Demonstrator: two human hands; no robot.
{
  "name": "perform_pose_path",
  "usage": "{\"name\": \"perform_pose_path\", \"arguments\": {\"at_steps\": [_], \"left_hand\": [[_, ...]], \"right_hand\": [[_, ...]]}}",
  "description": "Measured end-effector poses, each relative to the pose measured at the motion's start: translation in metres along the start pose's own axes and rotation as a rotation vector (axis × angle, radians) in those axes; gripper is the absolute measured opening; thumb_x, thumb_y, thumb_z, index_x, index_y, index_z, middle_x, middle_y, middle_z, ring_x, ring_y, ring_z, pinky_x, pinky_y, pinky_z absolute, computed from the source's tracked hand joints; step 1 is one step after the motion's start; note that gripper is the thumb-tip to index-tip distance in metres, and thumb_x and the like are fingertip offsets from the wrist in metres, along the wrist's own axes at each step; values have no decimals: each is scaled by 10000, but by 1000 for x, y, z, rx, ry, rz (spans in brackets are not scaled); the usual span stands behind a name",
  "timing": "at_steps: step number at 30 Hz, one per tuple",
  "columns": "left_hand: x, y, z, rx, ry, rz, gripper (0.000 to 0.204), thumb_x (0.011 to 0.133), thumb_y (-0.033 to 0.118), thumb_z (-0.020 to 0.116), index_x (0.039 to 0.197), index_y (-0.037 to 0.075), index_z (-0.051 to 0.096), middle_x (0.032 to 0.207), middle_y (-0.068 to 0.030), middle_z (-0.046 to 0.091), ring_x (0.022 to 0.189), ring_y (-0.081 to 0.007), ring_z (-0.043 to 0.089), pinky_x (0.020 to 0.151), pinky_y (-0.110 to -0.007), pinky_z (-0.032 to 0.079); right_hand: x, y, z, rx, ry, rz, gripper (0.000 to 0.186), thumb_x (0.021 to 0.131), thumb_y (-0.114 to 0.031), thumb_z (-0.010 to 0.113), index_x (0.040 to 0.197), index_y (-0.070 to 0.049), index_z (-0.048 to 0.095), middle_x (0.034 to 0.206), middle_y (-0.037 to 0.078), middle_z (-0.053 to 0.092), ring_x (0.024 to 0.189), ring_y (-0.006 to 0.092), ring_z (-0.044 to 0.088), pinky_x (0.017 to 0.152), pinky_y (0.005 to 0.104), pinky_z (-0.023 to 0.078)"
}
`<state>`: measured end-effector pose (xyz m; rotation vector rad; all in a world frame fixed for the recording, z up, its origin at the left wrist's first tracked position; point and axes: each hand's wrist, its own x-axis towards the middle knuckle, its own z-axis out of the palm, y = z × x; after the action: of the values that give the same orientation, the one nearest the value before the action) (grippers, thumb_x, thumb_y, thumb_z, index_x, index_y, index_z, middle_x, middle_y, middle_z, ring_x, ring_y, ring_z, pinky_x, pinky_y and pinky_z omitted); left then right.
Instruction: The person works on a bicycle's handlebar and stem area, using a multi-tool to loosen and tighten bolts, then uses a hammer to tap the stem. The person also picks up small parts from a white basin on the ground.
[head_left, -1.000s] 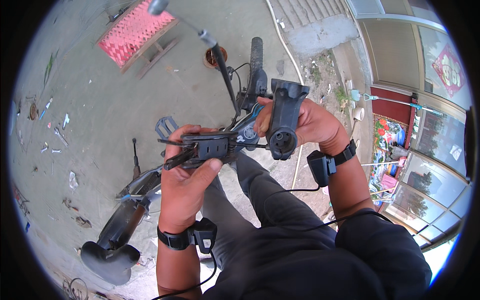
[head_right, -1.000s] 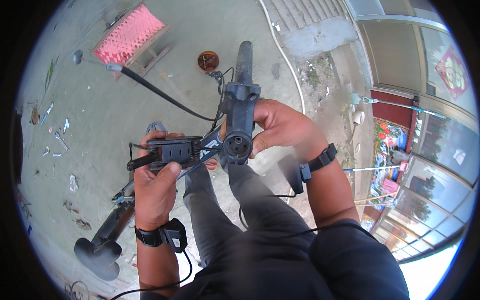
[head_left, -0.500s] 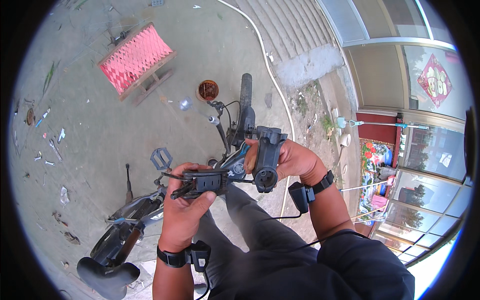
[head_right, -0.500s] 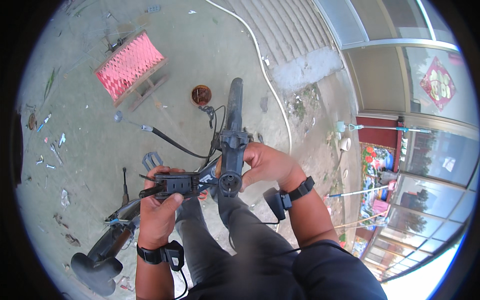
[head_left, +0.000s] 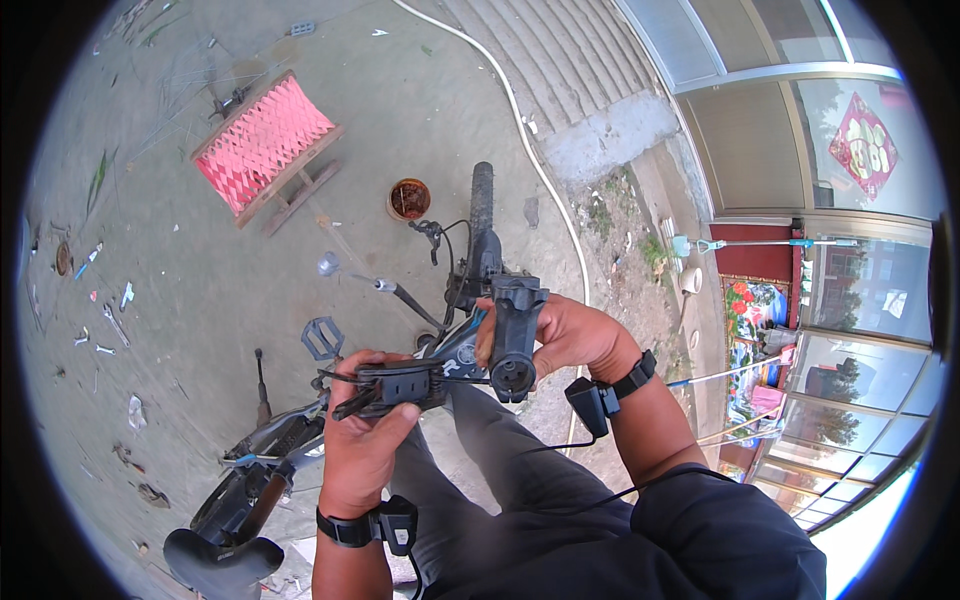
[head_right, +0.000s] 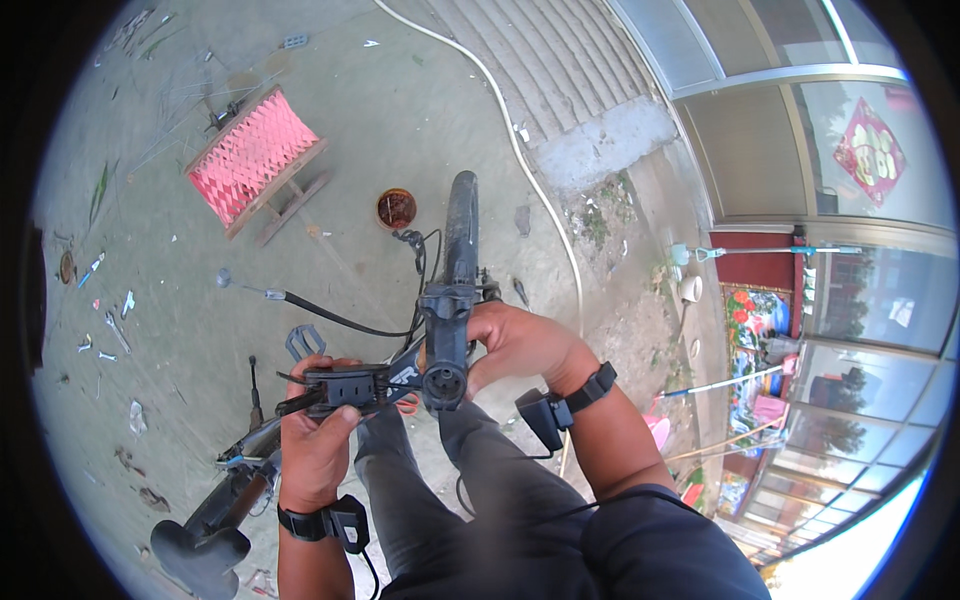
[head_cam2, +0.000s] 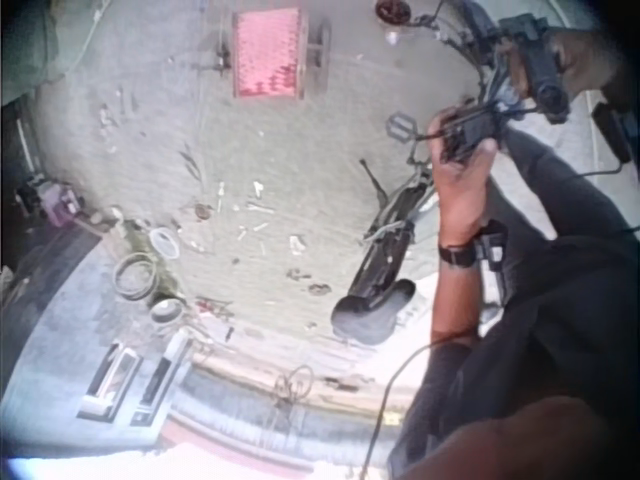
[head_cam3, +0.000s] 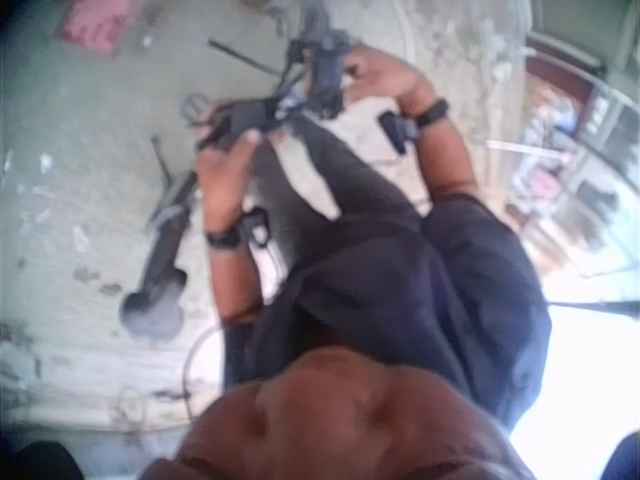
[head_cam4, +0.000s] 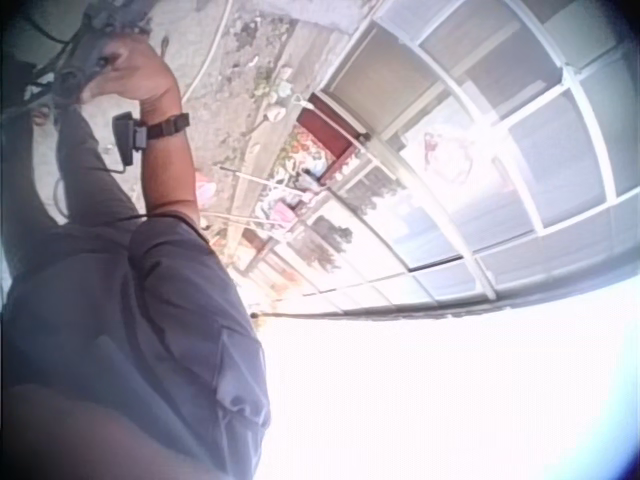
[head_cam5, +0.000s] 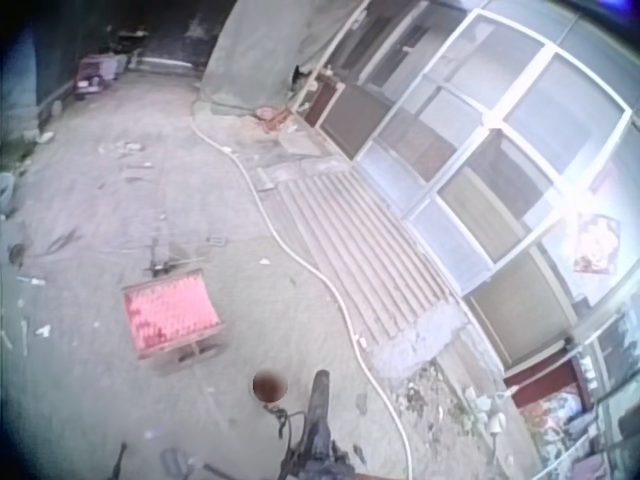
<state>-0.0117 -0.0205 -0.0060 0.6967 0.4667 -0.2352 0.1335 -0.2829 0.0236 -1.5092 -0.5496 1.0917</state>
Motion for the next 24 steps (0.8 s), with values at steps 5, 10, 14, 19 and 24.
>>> {"name": "perform_pose_path", "arguments": {"at_steps": [5, 10, 14, 19, 24], "left_hand": [[0, -2, -1, -10, -14, 16, 643, 852, 26, 784, 1395, 71, 442, 1333, -155, 592, 1159, -253, 637, 941, -405, 559], [-2, -5, -3, -21, -14, 28, 640, 853, 12, 783, 1393, 72, 443, 1337, -160, 590, 1166, -258, 643, 937, -401, 571], [-2, -6, -4, -15, -18, 36, 637, 857, 9, 778, 1395, 73, 442, 1341, -164, 589, 1165, -261, 649, 937, -399, 576], [-3, -6, -4, -15, -21, 35, 636, 860, 11, 774, 1399, 72, 440, 1342, -166, 588, 1159, -260, 652, 931, -396, 577], [-3, -5, -3, -15, -16, 30, 645, 857, 22, 777, 1403, 70, 436, 1345, -168, 585, 1154, -258, 652, 921, -395, 578]], "right_hand": [[0, 1, -1, -9, -8, 11, 514, 709, -141, 908, 1170, 0, 729, 1120, 100, 763, 1077, 227, 699, 978, 367, 506], [0, 1, 0, 54, -10, 30, 497, 712, -117, 901, 1160, 12, 728, 1103, 106, 767, 1050, 211, 705, 966, 358, 514], [0, 0, 1, 78, -15, 29, 500, 710, -112, 903, 1160, 17, 727, 1098, 109, 768, 1041, 204, 704, 962, 359, 516], [0, 0, 1, 76, -20, 32, 499, 712, -111, 903, 1160, 18, 727, 1099, 107, 767, 1042, 206, 704, 961, 361, 515], [1, 1, 0, 68, -28, 7, 502, 719, -130, 904, 1162, 22, 725, 1119, 111, 762, 1068, 214, 696, 977, 372, 508]]}}
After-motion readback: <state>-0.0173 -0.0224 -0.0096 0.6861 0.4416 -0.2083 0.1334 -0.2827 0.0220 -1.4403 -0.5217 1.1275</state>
